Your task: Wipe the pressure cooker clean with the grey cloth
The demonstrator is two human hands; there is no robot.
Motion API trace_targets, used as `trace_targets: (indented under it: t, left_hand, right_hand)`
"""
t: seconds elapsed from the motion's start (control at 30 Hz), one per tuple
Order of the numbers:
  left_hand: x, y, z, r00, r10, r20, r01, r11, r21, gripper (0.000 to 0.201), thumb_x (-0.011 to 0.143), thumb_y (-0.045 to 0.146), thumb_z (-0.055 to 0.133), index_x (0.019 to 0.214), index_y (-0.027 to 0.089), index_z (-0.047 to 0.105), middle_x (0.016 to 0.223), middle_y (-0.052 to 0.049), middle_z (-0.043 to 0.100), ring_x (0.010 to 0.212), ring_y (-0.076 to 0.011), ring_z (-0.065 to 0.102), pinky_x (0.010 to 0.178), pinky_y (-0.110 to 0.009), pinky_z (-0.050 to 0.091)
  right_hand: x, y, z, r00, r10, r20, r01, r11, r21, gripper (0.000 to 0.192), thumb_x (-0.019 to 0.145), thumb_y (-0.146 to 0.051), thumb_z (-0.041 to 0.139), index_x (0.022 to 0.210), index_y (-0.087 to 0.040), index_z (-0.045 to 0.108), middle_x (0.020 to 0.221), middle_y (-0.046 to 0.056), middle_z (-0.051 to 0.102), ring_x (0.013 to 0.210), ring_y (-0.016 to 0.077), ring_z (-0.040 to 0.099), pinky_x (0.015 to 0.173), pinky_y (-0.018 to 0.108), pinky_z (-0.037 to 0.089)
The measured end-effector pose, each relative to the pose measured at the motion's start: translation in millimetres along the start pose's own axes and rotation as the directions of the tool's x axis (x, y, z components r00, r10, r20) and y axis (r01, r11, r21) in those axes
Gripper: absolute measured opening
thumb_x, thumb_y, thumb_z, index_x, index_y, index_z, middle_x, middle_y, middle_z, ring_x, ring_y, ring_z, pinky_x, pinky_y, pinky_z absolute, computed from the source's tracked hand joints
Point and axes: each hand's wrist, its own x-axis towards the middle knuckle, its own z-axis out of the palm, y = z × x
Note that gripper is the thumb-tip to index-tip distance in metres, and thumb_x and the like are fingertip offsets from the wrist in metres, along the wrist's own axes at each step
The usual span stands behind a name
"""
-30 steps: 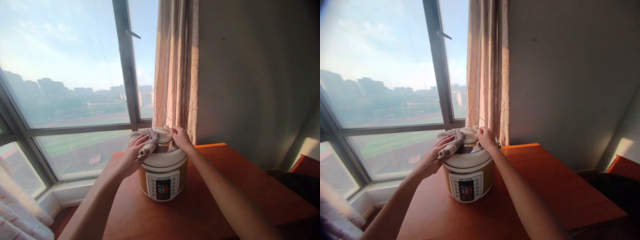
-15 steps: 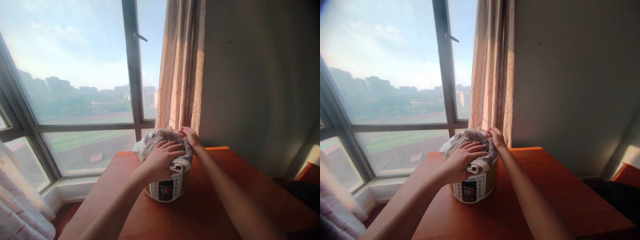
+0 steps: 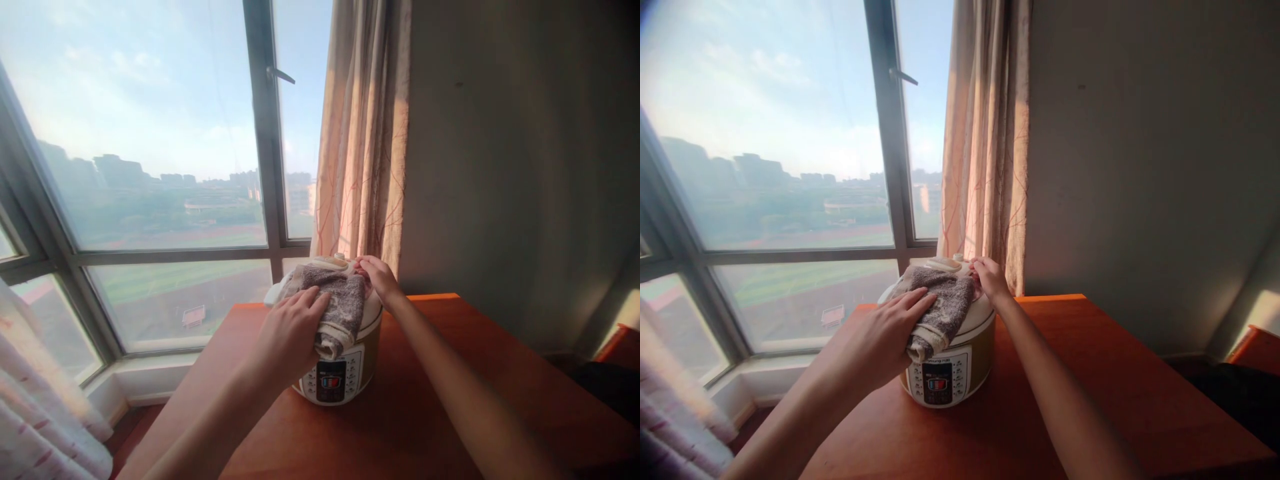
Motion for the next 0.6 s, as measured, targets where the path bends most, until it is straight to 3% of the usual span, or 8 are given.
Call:
trace_targets:
  t: [0.1,0.17,0.27,0.37,0.5,0.6]
  left_hand:
    - [-7,3,-8.0,0.994,-0.108,0.027,0.105,0.992,0.073,0.056,0.071,0.016,0.057,0.127,0.022,0.056,0.128,-0.013,0.062,0.109,-0.0331,0.063,0.083,-0.043,0.052]
    - [-6,3,-6.2,0.991,-0.131,0.029,0.127,0.986,0.107,0.062,0.072,0.018,0.058,0.134,0.021,0.053,0.135,-0.013,0.059,0.114,-0.0335,0.061,0.088,-0.045,0.051]
    - [4,-3,4.9,0.999,-0.026,0.039,0.021,0.994,0.109,0.081,0.066,0.022,0.065,0.144,0.022,0.046,0.152,-0.013,0.044,0.136,-0.0377,0.042,0.109,-0.053,0.036]
    - [20,-12,15.8,0.992,0.108,0.071,-0.111,0.993,0.041,0.093,0.061,0.025,0.069,0.149,0.025,0.039,0.16,-0.008,0.033,0.146,-0.037,0.026,0.117,-0.055,0.022]
    - [37,-19,20.2,0.978,0.197,0.073,-0.195,0.98,-0.037,0.091,0.063,0.027,0.068,0.149,0.026,0.04,0.159,-0.004,0.035,0.146,-0.0353,0.027,0.117,-0.053,0.023]
    - [43,-17,21.2,0.984,0.17,0.046,-0.167,0.984,-0.069,0.08,0.067,0.029,0.065,0.145,0.025,0.047,0.155,-0.004,0.043,0.144,-0.0334,0.032,0.115,-0.052,0.029]
  right_hand:
    - [-4,-1,1,1.0,0.0,0.012,0.0,1.0,0.007,0.028,0.074,-0.044,0.061,0.085,-0.02,0.067,0.081,0.004,0.07,0.075,0.0176,0.064,0.069,0.029,0.053]
    - [-7,-4,2,0.999,-0.01,0.04,0.01,1.0,0.004,0.03,0.076,-0.048,0.059,0.083,-0.02,0.068,0.08,0.004,0.07,0.075,0.0175,0.064,0.067,0.028,0.053]
    - [-11,-10,2,0.995,-0.04,0.093,0.042,0.999,-0.018,0.034,0.078,-0.051,0.06,0.08,-0.019,0.069,0.079,0.004,0.07,0.078,0.0177,0.064,0.069,0.027,0.052]
    - [-13,-14,2,0.987,-0.055,0.149,0.063,0.997,-0.053,0.033,0.075,-0.05,0.065,0.082,-0.018,0.071,0.078,0.003,0.07,0.077,0.0178,0.064,0.069,0.027,0.051]
    - [-12,-13,3,0.984,-0.064,0.164,0.08,0.992,-0.098,0.028,0.067,-0.038,0.074,0.087,-0.019,0.07,0.079,0.002,0.07,0.075,0.0167,0.063,0.066,0.025,0.049]
    - [-10,-9,3,0.986,-0.049,0.161,0.067,0.992,-0.109,0.027,0.068,-0.032,0.07,0.092,-0.02,0.069,0.076,0.0,0.069,0.072,0.0155,0.062,0.063,0.024,0.048]
